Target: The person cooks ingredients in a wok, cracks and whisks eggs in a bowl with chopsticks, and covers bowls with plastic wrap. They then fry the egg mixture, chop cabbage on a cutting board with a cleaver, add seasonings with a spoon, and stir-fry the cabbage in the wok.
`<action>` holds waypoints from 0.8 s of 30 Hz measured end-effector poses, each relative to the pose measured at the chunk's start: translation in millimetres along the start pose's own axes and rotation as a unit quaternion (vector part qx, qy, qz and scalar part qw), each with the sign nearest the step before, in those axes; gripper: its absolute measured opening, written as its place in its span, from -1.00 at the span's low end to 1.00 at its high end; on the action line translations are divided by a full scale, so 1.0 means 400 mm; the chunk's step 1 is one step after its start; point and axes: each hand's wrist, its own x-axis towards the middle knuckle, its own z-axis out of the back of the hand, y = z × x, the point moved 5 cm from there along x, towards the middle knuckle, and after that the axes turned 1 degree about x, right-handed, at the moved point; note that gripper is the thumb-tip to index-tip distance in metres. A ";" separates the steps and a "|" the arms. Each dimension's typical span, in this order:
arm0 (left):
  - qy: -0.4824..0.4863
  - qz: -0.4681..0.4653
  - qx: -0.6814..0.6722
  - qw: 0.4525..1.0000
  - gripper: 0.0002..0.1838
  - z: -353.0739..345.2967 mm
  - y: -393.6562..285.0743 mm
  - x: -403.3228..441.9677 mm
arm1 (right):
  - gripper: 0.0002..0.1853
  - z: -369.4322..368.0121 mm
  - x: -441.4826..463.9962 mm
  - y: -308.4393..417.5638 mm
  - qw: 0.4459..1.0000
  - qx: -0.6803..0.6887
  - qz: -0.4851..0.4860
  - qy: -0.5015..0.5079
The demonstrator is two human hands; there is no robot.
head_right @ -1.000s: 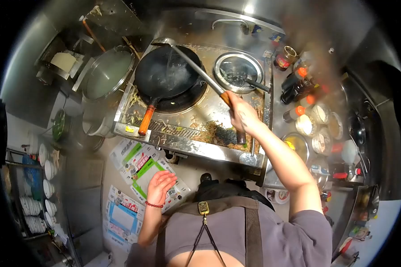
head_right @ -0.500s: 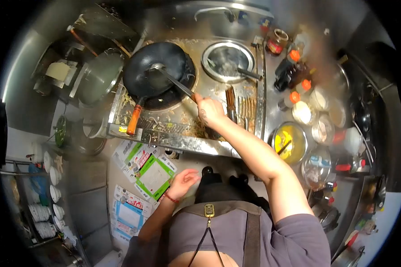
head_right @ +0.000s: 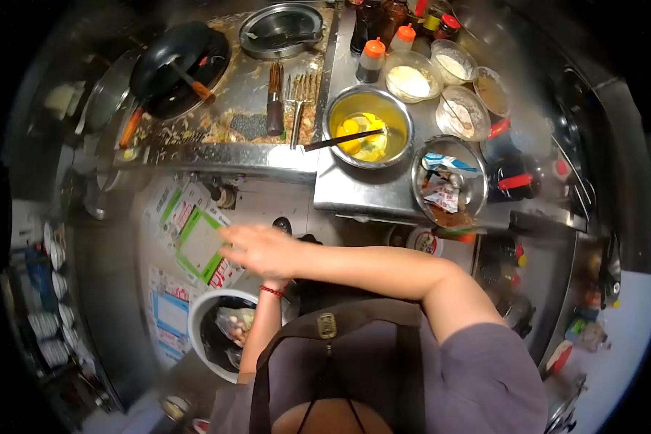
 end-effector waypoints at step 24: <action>0.156 0.099 0.095 0.978 -0.68 -0.256 -0.093 -0.016 | -0.78 0.469 -0.222 -0.228 0.904 -0.318 -0.226 -0.176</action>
